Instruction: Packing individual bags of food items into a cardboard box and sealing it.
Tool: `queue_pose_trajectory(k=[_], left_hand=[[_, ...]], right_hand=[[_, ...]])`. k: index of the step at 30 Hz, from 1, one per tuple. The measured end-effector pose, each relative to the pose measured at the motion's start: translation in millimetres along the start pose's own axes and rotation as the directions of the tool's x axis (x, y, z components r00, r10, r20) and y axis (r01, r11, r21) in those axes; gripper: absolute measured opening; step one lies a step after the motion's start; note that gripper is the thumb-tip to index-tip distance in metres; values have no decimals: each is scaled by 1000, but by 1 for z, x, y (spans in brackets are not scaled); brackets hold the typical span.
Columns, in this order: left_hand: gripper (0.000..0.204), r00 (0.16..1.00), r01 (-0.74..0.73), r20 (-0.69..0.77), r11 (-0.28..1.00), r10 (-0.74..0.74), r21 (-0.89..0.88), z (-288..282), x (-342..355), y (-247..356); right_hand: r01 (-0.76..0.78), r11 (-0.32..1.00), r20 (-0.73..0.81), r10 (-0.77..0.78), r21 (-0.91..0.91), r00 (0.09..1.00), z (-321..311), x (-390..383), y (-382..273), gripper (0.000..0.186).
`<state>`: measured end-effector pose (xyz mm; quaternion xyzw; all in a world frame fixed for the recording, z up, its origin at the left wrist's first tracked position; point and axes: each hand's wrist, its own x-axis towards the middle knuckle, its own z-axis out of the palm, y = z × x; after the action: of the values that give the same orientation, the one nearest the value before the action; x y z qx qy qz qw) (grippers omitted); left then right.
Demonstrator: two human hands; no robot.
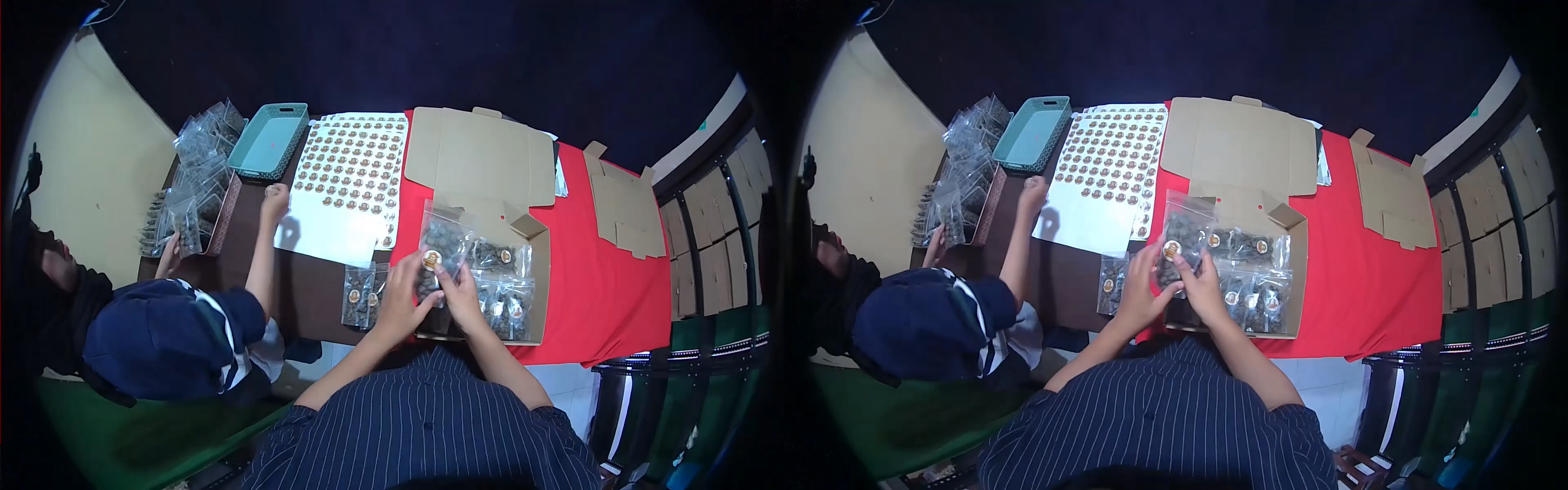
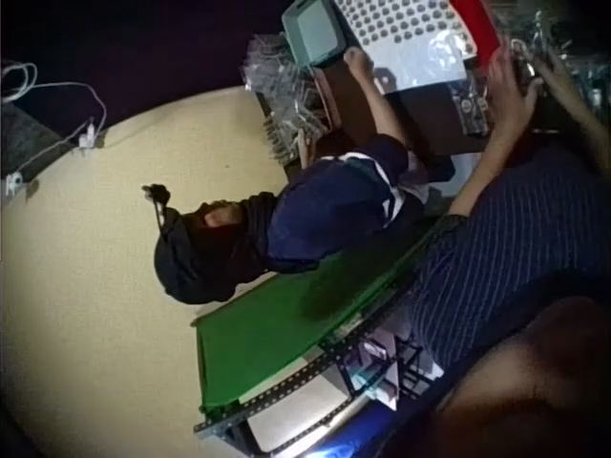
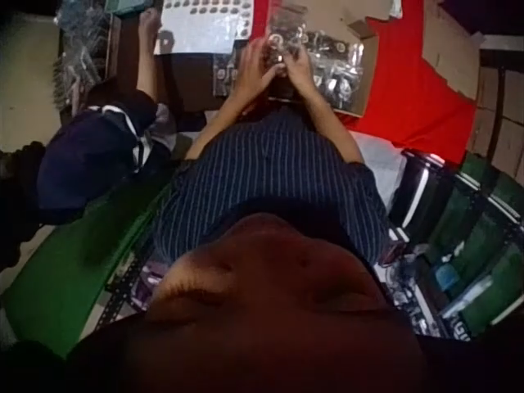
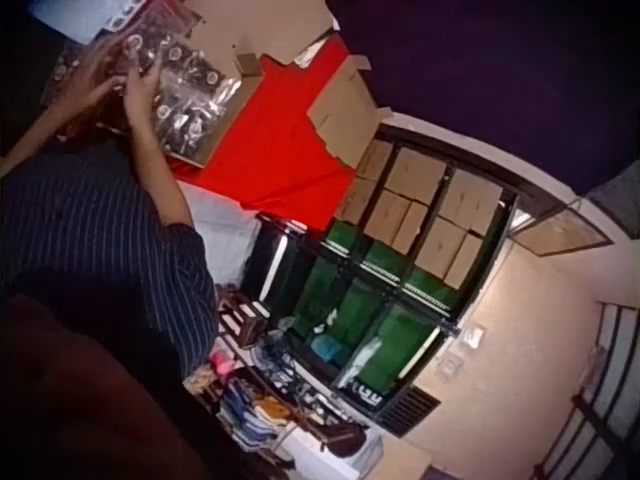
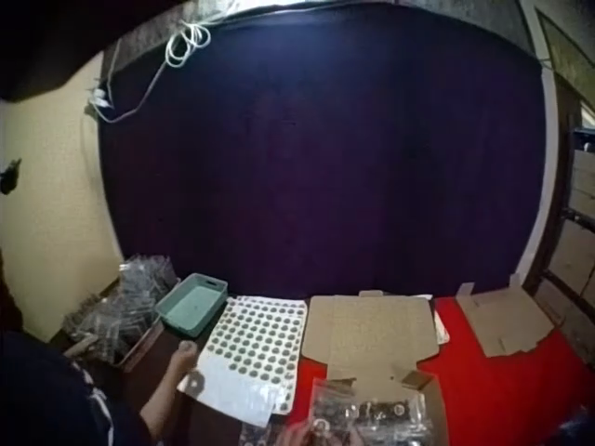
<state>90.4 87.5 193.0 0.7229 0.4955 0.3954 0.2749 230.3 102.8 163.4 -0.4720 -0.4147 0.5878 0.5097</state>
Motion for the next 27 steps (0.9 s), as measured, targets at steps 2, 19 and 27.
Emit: queue_pose_trajectory(k=[2,19,27], left_hand=[[68,999,30,-21,990,-34,-137,-1,0,-3],[36,958,256,32,796,-285,-548,28,-15,-28],[38,962,255,49,817,-269,-517,19,-14,-22]], right_hand=[[34,999,1,-34,27,999,-3,2,-1,48],[-3,999,59,0,52,998,4,-30,4,28],[-33,990,91,20,136,996,-2,-33,13,27]])
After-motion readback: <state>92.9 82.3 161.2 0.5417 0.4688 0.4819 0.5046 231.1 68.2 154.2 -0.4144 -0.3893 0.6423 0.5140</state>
